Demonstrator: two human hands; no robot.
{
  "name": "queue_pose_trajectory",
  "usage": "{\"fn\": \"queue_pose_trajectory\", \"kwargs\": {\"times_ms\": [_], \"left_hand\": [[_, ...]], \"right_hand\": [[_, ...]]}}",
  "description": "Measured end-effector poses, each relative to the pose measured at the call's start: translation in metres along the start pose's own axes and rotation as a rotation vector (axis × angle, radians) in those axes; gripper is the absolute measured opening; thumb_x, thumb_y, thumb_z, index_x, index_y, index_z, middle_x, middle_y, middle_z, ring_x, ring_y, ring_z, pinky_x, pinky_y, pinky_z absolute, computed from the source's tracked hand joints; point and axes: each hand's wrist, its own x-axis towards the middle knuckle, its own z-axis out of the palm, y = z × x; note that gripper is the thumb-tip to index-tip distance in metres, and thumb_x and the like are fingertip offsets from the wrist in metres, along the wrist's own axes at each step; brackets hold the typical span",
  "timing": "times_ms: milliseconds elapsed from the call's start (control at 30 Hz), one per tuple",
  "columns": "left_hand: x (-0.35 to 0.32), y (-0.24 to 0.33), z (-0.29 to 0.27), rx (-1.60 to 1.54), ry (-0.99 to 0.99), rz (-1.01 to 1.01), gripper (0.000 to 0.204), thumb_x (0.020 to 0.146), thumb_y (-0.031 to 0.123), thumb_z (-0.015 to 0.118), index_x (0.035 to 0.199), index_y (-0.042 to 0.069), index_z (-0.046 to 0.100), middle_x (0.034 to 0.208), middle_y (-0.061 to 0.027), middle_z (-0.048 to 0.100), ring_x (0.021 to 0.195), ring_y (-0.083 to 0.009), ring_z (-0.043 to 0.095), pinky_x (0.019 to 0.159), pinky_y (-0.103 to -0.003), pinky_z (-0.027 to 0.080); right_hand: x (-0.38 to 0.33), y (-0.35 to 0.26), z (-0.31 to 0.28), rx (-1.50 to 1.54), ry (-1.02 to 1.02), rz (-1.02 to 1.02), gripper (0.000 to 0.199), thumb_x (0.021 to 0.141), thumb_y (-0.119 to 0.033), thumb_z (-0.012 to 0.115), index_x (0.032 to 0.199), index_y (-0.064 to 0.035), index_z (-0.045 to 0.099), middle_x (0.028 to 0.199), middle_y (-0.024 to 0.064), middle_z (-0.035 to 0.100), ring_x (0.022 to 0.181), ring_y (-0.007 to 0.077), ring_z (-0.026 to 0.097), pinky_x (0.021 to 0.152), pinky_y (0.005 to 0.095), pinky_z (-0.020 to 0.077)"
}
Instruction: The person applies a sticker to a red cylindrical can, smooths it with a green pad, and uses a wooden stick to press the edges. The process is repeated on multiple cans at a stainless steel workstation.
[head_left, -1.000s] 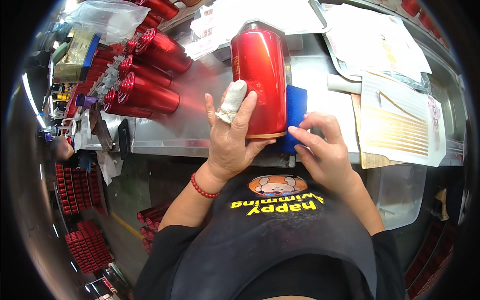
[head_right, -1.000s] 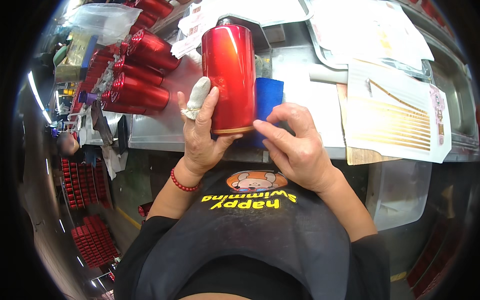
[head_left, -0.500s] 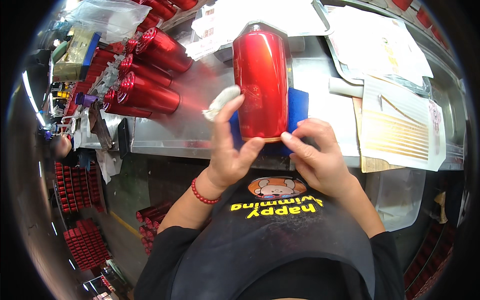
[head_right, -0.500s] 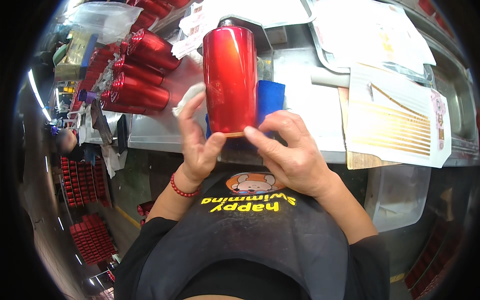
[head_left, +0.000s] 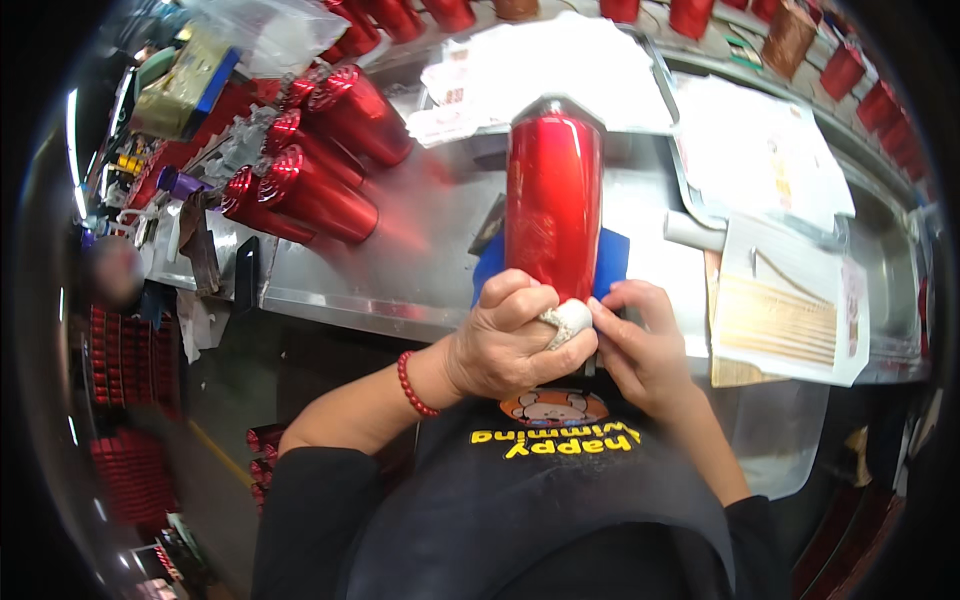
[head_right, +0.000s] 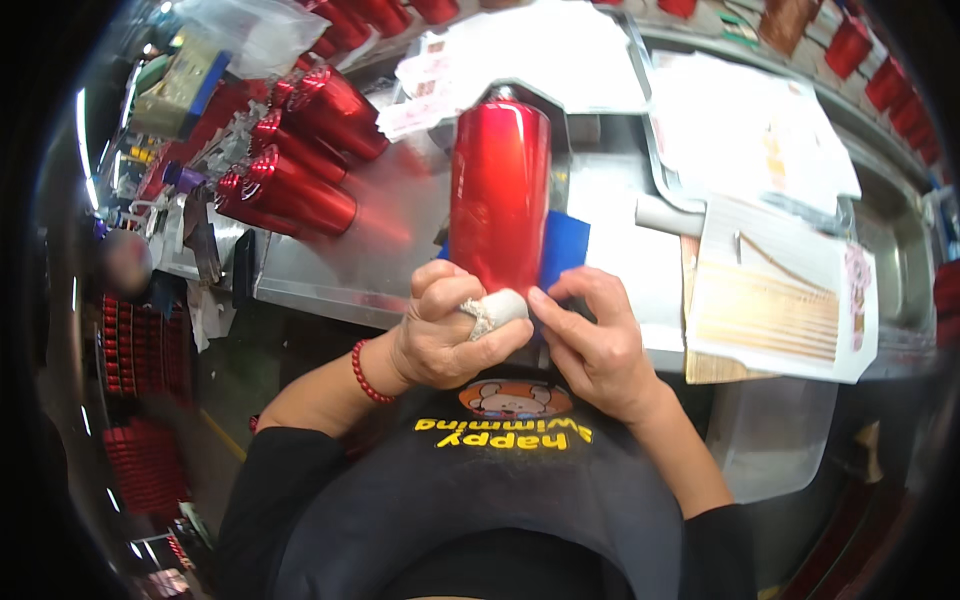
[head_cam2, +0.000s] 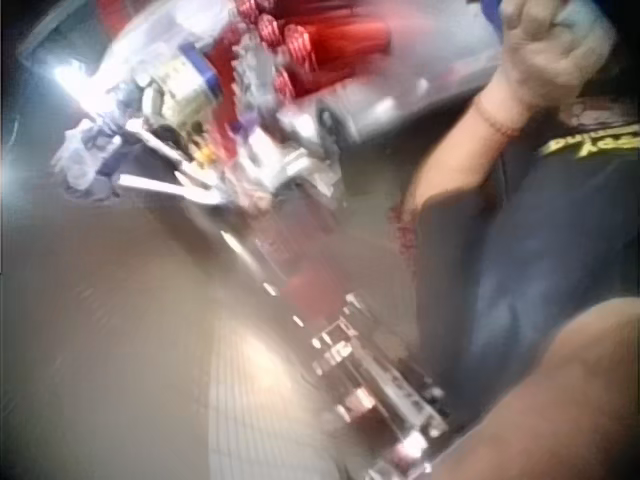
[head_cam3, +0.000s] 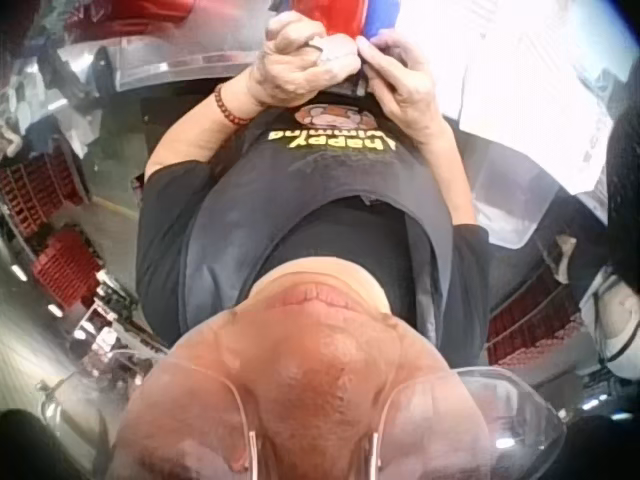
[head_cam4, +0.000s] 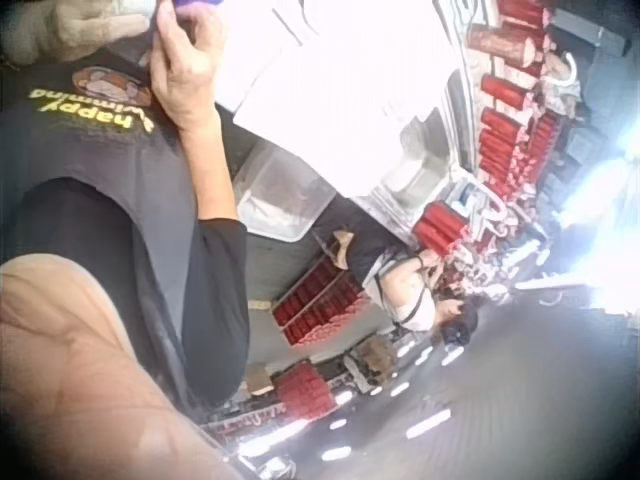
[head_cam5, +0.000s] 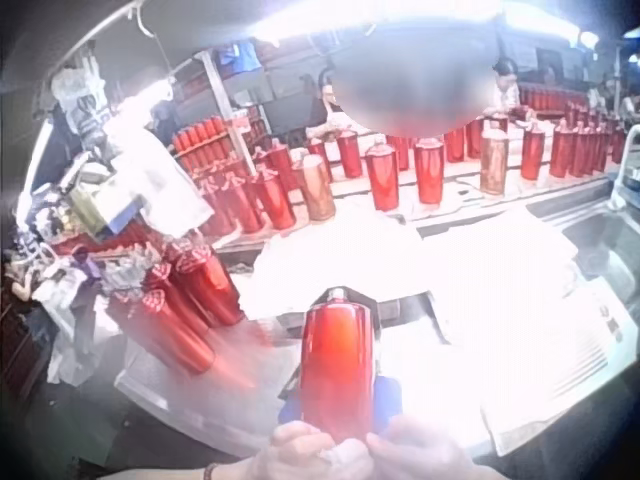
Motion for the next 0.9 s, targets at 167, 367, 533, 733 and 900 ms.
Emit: {"fn": "queue_pose_trajectory", "kwargs": {"times_ms": [167, 367, 533, 733, 900], "left_hand": [[-0.042, 0.017, -0.011, -0.173, 0.198, -0.433, 0.042, 0.069, -0.001, 0.079, 0.108, 0.014, 0.076, 0.104, -0.0014, 0.075, 0.093, -0.0201, 0.055, 0.078, -0.035, 0.046], [-0.033, 0.008, -0.018, 0.045, 0.006, -0.220, 0.041, 0.067, 0.005, 0.082, 0.103, 0.023, 0.074, 0.102, 0.0040, 0.065, 0.105, -0.0241, 0.050, 0.091, -0.044, 0.043], [-0.003, -0.004, -0.019, 0.100, -0.138, 0.044, 0.026, 0.073, 0.015, 0.071, 0.097, 0.024, 0.072, 0.089, 0.0074, 0.063, 0.103, -0.0197, 0.050, 0.102, -0.044, 0.037], [0.027, -0.004, -0.008, 0.116, -0.316, 0.172, 0.020, 0.079, 0.017, 0.064, 0.097, 0.022, 0.069, 0.075, 0.0070, 0.060, 0.101, -0.0166, 0.054, 0.111, -0.047, 0.029], [0.027, 0.002, -0.009, 0.003, -0.272, -0.024, 0.023, 0.074, 0.012, 0.069, 0.095, 0.019, 0.074, 0.077, 0.0045, 0.066, 0.103, -0.0180, 0.058, 0.112, -0.050, 0.027]], "right_hand": [[0.000, -0.001, -0.001, 0.035, -0.015, 0.004, 0.048, 0.072, 0.010, 0.071, 0.119, -0.0016, 0.071, 0.111, 0.0139, 0.061, 0.107, 0.0333, 0.058, 0.095, 0.0421, 0.0485], [0.000, 0.002, -0.001, 0.042, 0.004, -0.009, 0.046, 0.076, 0.008, 0.071, 0.120, -0.0015, 0.069, 0.110, 0.0135, 0.061, 0.107, 0.0339, 0.059, 0.096, 0.0437, 0.0476], [-0.007, 0.001, 0.000, 0.100, 0.024, 0.027, 0.046, 0.078, 0.006, 0.072, 0.123, -0.0024, 0.070, 0.112, 0.0123, 0.063, 0.110, 0.0309, 0.059, 0.098, 0.0419, 0.0486], [-0.011, 0.024, -0.059, -0.182, 0.152, 0.173, 0.035, 0.086, 0.006, 0.067, 0.120, -0.0013, 0.071, 0.115, 0.0124, 0.061, 0.103, 0.0237, 0.061, 0.076, 0.0298, 0.0540], [0.010, 0.118, -0.170, -0.795, 0.141, 0.434, 0.034, 0.088, 0.003, 0.060, 0.117, -0.0085, 0.075, 0.118, 0.0148, 0.063, 0.110, 0.0342, 0.058, 0.097, 0.0424, 0.0504]]}}
